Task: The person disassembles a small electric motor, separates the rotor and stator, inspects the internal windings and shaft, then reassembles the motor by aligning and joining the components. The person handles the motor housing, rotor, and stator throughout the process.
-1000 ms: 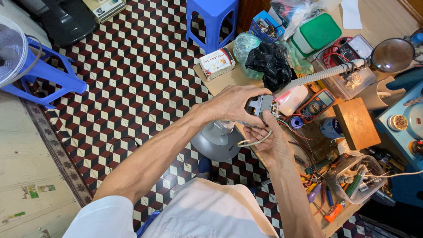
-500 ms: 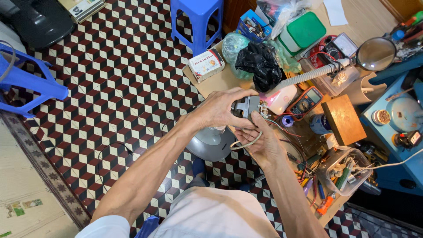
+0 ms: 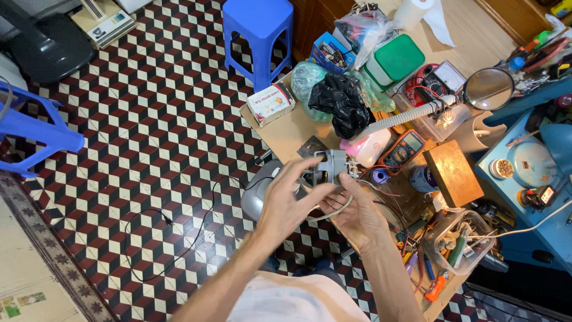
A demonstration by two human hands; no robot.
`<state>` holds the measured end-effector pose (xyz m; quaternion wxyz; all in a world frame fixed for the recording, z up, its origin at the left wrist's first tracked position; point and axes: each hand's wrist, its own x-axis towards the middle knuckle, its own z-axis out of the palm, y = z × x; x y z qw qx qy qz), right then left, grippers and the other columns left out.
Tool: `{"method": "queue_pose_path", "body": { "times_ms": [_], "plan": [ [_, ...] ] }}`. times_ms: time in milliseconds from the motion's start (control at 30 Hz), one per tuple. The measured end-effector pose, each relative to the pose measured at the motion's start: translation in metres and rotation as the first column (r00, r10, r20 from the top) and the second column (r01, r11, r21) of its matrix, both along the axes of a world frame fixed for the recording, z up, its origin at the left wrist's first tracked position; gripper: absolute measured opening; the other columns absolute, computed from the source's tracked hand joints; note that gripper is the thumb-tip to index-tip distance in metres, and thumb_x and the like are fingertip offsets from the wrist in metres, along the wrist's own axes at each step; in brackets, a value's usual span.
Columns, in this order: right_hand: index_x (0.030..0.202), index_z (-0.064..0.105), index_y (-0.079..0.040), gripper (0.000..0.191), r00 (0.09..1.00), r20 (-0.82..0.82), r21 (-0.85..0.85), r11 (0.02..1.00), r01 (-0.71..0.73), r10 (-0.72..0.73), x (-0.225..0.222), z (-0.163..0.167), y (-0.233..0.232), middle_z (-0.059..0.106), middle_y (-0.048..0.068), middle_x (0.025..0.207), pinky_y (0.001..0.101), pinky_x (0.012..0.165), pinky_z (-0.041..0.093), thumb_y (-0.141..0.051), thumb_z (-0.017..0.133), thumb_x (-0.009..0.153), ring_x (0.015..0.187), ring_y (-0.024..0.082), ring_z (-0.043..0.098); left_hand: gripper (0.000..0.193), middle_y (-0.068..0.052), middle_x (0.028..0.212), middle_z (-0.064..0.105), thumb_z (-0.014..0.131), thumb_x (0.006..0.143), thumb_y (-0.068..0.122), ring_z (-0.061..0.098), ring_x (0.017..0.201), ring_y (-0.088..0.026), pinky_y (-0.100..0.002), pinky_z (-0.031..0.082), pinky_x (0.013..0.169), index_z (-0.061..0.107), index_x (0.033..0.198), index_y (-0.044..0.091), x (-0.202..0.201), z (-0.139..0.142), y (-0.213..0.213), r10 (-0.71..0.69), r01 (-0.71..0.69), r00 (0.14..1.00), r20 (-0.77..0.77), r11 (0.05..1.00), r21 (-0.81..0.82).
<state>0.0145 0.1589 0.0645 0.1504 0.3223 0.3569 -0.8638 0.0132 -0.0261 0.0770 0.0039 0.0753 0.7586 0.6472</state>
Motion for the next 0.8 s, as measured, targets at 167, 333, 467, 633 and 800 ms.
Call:
{"method": "queue_pose_path", "body": {
  "times_ms": [167, 333, 467, 633, 800],
  "plan": [
    [0.112, 0.068, -0.003, 0.043, 0.997, -0.035, -0.010, 0.998, -0.062, 0.062, 0.004, 0.001, 0.014, 0.076, 0.012, 0.107, 0.0414, 0.097, 0.056, -0.032, 0.077, 0.081, 0.102, 0.026, 0.070, 0.055, -0.011, 0.125, 0.065, 0.071, 0.095, 0.036, 0.061, 0.114, -0.015, -0.031, 0.050, 0.098, 0.057, 0.133, 0.000, 0.043, -0.025, 0.041, 0.079, -0.288, 0.877, 0.474, 0.876, 0.387],
    [0.115, 0.069, -0.004, 0.044, 0.987, -0.125, -0.006, 0.995, -0.104, 0.103, 0.007, -0.011, 0.037, 0.074, 0.012, 0.107, 0.0392, 0.094, 0.054, -0.036, 0.078, 0.086, 0.098, 0.023, 0.069, 0.069, -0.006, 0.123, 0.066, 0.069, 0.082, 0.053, 0.065, 0.102, -0.013, -0.031, 0.052, 0.090, 0.054, 0.134, 0.010, 0.022, -0.013, 0.086, 0.077, -0.315, 0.832, 0.550, 0.881, 0.354],
    [0.114, 0.069, -0.004, 0.046, 0.975, -0.168, -0.020, 0.989, -0.149, 0.144, 0.012, -0.018, 0.067, 0.074, 0.010, 0.103, 0.0374, 0.088, 0.054, -0.038, 0.079, 0.085, 0.093, 0.023, 0.070, 0.071, -0.013, 0.094, 0.074, 0.068, 0.078, 0.060, 0.071, 0.070, -0.021, -0.033, 0.057, 0.068, 0.061, 0.126, 0.007, 0.003, 0.008, 0.121, 0.055, -0.277, 0.739, 0.672, 0.933, 0.229],
    [0.114, 0.068, -0.006, 0.050, 0.955, -0.177, 0.010, 0.971, -0.240, 0.238, 0.008, -0.023, 0.109, 0.075, 0.008, 0.100, 0.0325, 0.084, 0.056, -0.042, 0.079, 0.080, 0.089, 0.019, 0.072, 0.073, -0.010, 0.080, 0.075, 0.067, 0.078, 0.065, 0.075, 0.063, -0.016, -0.029, 0.063, 0.062, 0.065, 0.114, 0.002, -0.008, 0.013, 0.157, 0.030, -0.194, 0.742, 0.670, 0.966, 0.172],
    [0.115, 0.069, -0.002, 0.056, 0.903, -0.223, 0.101, 0.930, -0.352, 0.366, 0.006, -0.026, 0.135, 0.073, 0.012, 0.098, 0.0319, 0.082, 0.054, -0.050, 0.075, 0.087, 0.085, 0.018, 0.068, 0.072, -0.011, 0.076, 0.075, 0.068, 0.076, 0.068, 0.074, 0.061, -0.017, -0.028, 0.064, 0.061, 0.073, 0.101, 0.001, -0.004, 0.007, 0.184, 0.152, -0.277, 0.728, 0.669, 0.957, 0.083]
  ]
}}
